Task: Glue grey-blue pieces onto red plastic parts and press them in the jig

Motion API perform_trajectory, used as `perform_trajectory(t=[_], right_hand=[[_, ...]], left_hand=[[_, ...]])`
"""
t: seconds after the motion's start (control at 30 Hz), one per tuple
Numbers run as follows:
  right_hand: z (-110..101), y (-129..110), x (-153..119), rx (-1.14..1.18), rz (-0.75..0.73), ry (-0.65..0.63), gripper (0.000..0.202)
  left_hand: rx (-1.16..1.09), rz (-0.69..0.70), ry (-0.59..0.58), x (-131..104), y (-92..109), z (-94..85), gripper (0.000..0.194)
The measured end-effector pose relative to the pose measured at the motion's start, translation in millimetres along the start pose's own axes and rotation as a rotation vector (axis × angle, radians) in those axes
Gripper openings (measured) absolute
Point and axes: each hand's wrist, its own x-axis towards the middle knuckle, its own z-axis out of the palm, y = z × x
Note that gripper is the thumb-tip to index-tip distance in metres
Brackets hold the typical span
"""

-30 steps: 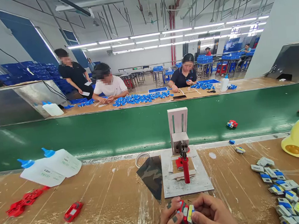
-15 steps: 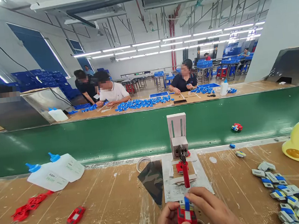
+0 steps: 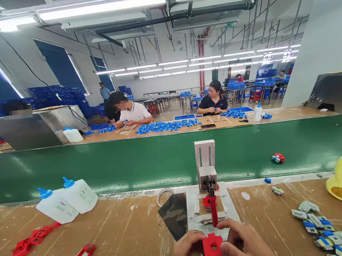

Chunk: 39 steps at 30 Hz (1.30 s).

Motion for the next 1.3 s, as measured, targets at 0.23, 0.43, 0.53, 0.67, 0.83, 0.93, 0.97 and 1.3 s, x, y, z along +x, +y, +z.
perform_trajectory(t=[0.23,0.43,0.53,0.67,0.83,0.93,0.97,1.3], right_hand=[[-6.0,-29.9,37.8,0.286,0.156,-0.073,0.049],[-24.0,-73.3,28.7,0.997,0.365,-0.296,0.061],[-36.0,-89.6,29.0,1.105,0.408,-0.327,0.064],[-39.1,-86.5,27.4,1.043,0.38,-0.353,0.055],[-36.7,-75.8,20.7,0.969,0.324,-0.348,0.056],[-37.6,-79.5,21.3,0.984,0.337,-0.364,0.056],[-38.2,-81.9,22.4,0.993,0.345,-0.373,0.055],[-36.3,-77.5,25.1,0.942,0.321,-0.397,0.058]], left_hand=[[0.127,-0.279,0.014,68.8,8.1,-27.4,0.021],[0.158,-0.28,-0.063,87.1,5.8,-9.7,0.016],[0.155,-0.279,-0.101,92.6,2.6,10.7,0.014],[0.166,-0.275,-0.113,95.6,1.1,21.4,0.013],[0.253,-0.257,-0.137,96.3,2.4,14.7,0.013],[0.323,-0.247,-0.161,98.6,4.2,8.1,0.012],[0.345,-0.244,-0.172,99.5,5.4,6.2,0.011],[0.485,-0.227,-0.258,108.2,21.4,14.1,0.012]])
